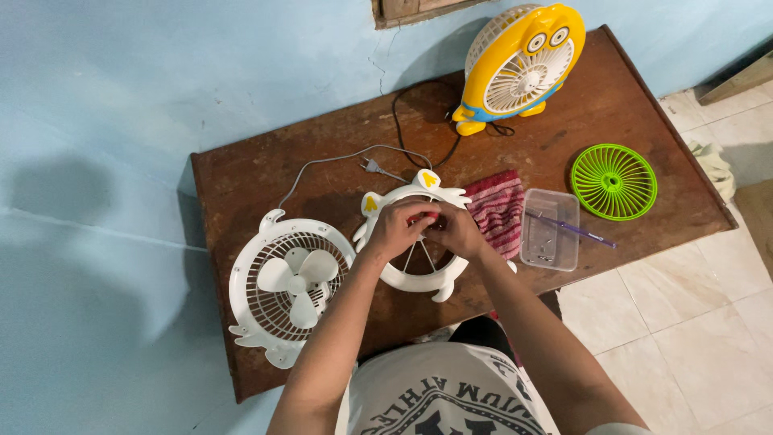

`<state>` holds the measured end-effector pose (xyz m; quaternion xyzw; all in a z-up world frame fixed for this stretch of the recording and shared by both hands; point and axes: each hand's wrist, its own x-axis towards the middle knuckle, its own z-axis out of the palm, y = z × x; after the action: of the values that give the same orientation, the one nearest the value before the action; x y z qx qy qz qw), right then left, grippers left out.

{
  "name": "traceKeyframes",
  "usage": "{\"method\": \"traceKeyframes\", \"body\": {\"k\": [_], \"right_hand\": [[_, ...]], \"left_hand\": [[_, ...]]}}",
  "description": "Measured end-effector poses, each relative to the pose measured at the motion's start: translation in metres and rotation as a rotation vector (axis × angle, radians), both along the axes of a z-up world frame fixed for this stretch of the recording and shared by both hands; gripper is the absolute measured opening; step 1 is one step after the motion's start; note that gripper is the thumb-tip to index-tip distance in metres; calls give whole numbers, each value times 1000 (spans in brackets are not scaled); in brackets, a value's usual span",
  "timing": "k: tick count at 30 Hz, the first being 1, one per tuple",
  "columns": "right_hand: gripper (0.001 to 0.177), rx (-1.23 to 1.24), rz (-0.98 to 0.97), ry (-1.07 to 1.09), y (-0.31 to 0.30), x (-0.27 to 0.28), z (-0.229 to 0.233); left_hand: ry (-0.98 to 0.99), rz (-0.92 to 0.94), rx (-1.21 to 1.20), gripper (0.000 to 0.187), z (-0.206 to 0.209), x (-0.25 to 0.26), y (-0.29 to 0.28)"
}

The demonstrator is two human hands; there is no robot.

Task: The person assembles a small white cat-shaped desk fan on a wooden table. They use a screwdriver to secure the fan blades to the motor housing, then attach the front grille and tighten the central cap. The person handles the fan parts, screwdriver, and a small parts container during the process.

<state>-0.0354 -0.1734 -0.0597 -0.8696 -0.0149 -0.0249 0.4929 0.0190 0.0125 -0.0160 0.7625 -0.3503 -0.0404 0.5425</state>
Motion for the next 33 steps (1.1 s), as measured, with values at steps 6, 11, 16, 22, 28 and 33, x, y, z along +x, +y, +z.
{"method": "traceKeyframes", "body": {"k": [6,11,16,22,28,33], "right_hand": [[38,-153,-63,-23,0,-6,-2],[31,-136,-196,-77,14,-5,-12],[39,-24,15,-92,-5,-1,-16],[31,-92,64,-148,-10,1,-23],[34,-112,-86,-148,8,-3,-10],[36,102,19,241,-1,0,10]], "left_hand": [[-129,-15,-69,25,2,-6,-7],[25,139,-6,22,2,-10,-13],[-53,16,-46,17,-3,-11,-8],[-156,63,-38,19,0,-15,-14],[-74,210,-20,21,1,-22,-20],[-90,186,-55,17,-4,-15,-16]]}}
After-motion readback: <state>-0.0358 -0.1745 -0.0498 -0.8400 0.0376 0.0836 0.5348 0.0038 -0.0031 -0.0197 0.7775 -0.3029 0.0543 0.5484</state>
